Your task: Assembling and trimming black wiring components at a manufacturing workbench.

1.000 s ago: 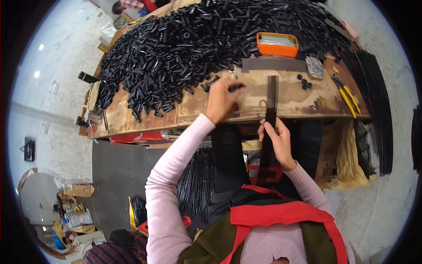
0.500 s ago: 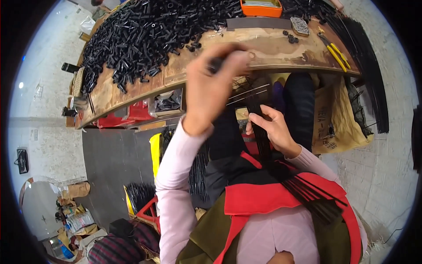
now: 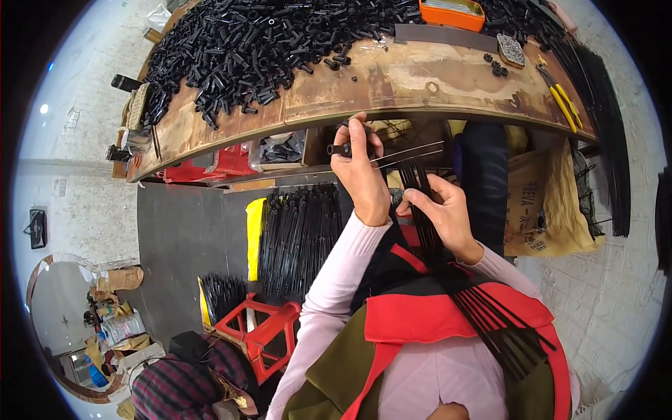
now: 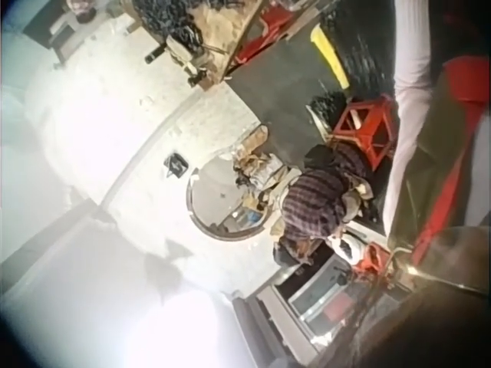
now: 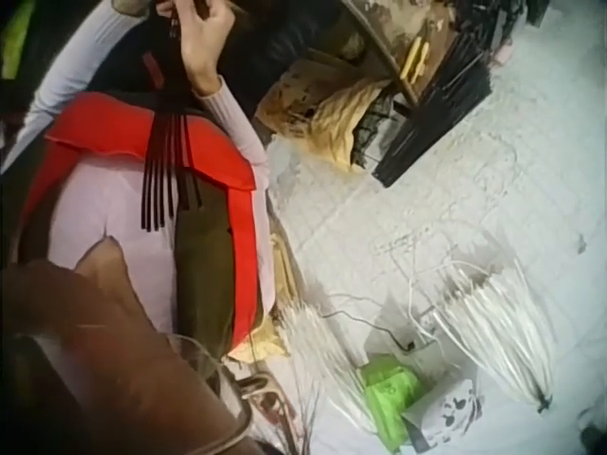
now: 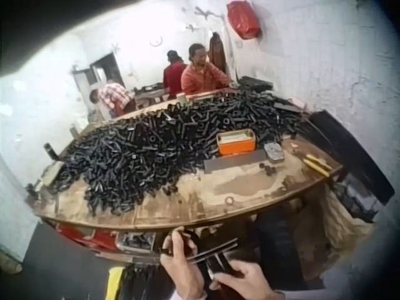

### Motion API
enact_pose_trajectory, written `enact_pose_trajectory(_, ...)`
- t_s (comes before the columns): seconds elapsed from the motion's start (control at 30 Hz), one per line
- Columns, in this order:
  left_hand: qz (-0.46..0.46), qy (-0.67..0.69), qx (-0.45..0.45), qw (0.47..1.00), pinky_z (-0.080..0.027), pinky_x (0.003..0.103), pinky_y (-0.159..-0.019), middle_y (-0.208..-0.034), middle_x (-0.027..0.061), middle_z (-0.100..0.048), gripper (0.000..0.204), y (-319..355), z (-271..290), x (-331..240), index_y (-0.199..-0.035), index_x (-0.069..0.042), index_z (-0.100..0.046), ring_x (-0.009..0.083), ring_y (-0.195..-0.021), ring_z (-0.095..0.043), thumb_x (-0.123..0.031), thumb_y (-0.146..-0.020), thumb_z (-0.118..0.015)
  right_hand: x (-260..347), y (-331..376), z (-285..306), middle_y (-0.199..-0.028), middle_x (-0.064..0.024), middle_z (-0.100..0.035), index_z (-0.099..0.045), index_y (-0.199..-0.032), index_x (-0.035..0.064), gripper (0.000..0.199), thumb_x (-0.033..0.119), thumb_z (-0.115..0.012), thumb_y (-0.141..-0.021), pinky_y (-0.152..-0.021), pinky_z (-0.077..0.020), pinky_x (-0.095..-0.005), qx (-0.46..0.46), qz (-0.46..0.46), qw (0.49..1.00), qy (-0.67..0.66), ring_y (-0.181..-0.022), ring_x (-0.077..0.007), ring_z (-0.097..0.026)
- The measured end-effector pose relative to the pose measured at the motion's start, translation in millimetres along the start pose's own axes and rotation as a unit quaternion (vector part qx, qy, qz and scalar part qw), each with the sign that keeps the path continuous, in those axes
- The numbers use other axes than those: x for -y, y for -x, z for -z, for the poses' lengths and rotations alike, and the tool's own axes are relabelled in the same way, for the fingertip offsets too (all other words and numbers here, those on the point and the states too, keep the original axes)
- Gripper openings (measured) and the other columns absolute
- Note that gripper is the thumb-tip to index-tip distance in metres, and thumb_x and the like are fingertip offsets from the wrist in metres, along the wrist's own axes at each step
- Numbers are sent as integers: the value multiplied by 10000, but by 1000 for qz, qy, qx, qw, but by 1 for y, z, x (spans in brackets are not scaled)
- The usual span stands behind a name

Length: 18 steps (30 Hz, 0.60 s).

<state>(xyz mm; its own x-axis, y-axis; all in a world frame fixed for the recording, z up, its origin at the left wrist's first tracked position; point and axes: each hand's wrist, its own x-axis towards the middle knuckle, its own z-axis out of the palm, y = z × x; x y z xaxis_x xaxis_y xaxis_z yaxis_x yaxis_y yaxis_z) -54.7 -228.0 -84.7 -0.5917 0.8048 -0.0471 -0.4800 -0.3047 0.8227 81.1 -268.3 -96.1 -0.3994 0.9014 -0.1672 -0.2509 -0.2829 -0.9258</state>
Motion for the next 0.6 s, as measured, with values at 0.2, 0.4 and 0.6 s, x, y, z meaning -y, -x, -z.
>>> enact_pose_trajectory(0.2, -53, -35, -42, 997, -445, 225, -661, -891, 37, -605, 259, -9, 14, 12, -1093, 21, -614, 89, -731, -541, -216, -1012, -548, -10, -10, 3, -813, -73, -675, -629, -1016, -35, 169, 117, -638, -942, -707, -545, -259, -9, 0, 1000, -6, -739, -132, -656)
enact_pose_trajectory(0.4, 217, 20, 95, 971, -564, 285, -801, -966, 75, -656, 215, -16, 46, 5, -1110, -2, -625, 163, -876, -663, -158, -962, -626, -13, -19, 9, -806, -71, -668, -631, -1012, -44, 171, 113, -634, -944, -712, -553, -270, -21, 14, 1000, -9, -742, -132, -657)
enact_pose_trajectory(0.6, 248, 63, 93, 962, -577, 291, -818, -983, 87, -669, 142, -20, 40, 12, -1013, -27, -639, 190, -894, -679, -150, -943, -651, -16, -26, 17, -843, -73, -665, -629, -1010, -44, 170, 114, -632, -946, -710, -555, -274, -32, 15, 999, -10, -740, -137, -659)
